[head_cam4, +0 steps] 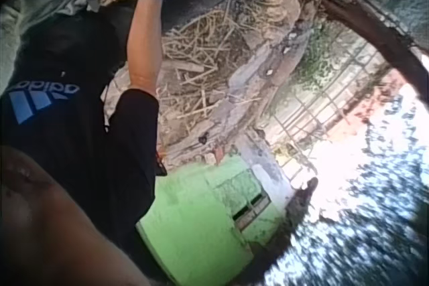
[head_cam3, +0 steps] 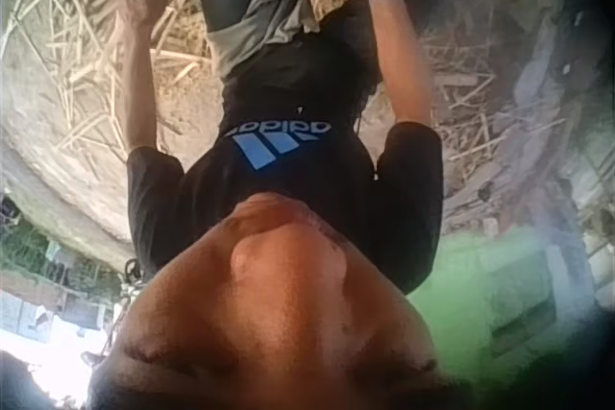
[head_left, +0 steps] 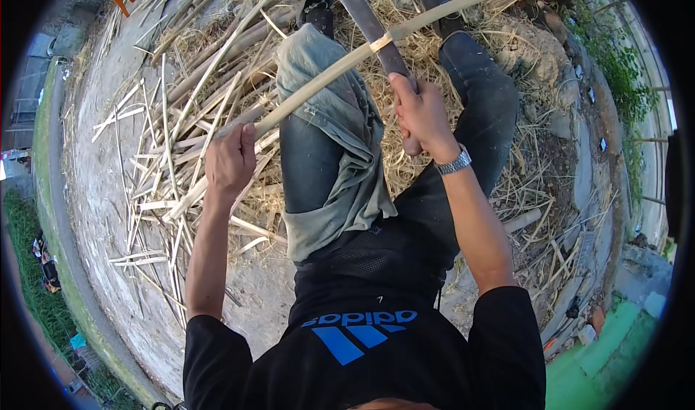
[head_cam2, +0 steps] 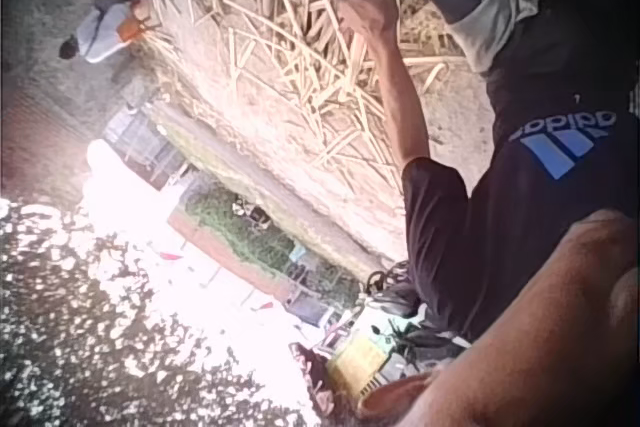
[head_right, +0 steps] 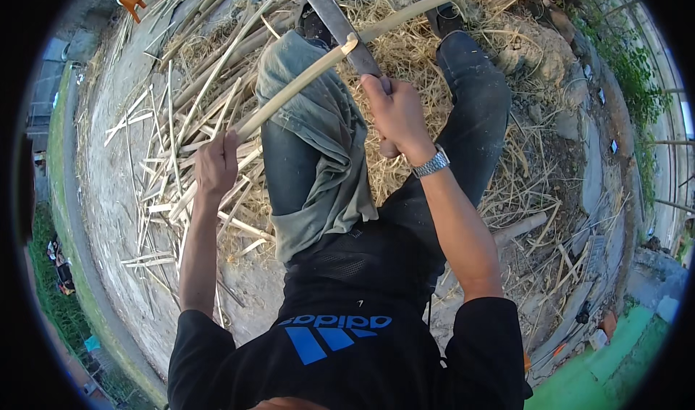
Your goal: The person uses a large blade to shave and smooth a thin strip of wood while holding it by hand and supporting it on their leg.
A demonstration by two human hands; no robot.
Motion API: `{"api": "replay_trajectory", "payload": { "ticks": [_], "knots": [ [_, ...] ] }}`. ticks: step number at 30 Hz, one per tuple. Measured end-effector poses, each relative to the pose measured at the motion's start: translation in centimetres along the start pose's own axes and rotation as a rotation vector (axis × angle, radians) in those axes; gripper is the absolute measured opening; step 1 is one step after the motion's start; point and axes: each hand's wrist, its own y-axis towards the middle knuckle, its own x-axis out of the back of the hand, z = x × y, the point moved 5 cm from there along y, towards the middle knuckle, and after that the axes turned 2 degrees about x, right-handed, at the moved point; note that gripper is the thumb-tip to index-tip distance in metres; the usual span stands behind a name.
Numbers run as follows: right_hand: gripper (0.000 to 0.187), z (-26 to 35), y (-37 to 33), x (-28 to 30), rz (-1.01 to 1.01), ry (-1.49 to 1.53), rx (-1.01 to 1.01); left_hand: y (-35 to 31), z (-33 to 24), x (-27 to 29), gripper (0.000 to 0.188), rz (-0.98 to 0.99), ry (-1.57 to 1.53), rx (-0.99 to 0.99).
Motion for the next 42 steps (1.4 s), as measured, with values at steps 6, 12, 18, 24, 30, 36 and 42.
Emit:
{"api": "replay_trajectory", "payload": {
  "ticks": [6, 12, 18, 24, 30, 36, 42],
  "knots": [
    [0.045, 0.9, 2.0, 7.8, -0.241, -0.071, 0.018, -1.9, 2.5, 3.8, 0.032, 0.062, 0.165, -0.047],
    [0.045, 2.2, 3.4, 10.2, -0.337, -0.062, 0.001, -6.3, 8.9, 7.3, 0.043, 0.034, 0.397, 0.065],
    [0.053, 0.7, 0.0, 0.4, -0.255, -0.556, 0.48, -6.2, 8.7, 3.5, 0.055, -0.046, 0.116, 0.155],
    [0.052, 0.4, 2.1, 4.6, -0.267, 0.014, -0.008, -5.0, 6.7, 1.4, 0.058, 0.059, 0.038, 0.197],
    [0.048, 0.9, 0.1, 3.2, -0.013, 0.051, -0.146, -4.9, 7.8, 0.4, 0.065, 0.032, 0.013, 0.134],
    [0.05, 0.2, -1.3, -1.4, 0.003, 0.095, -0.097, -3.2, 3.8, -1.0, 0.063, 0.028, -0.035, 0.158],
    [0.051, -0.2, 1.8, 3.2, -0.231, 0.105, -0.025, -1.9, 0.2, -0.9, 0.066, 0.031, -0.03, 0.233]
  ]
}}
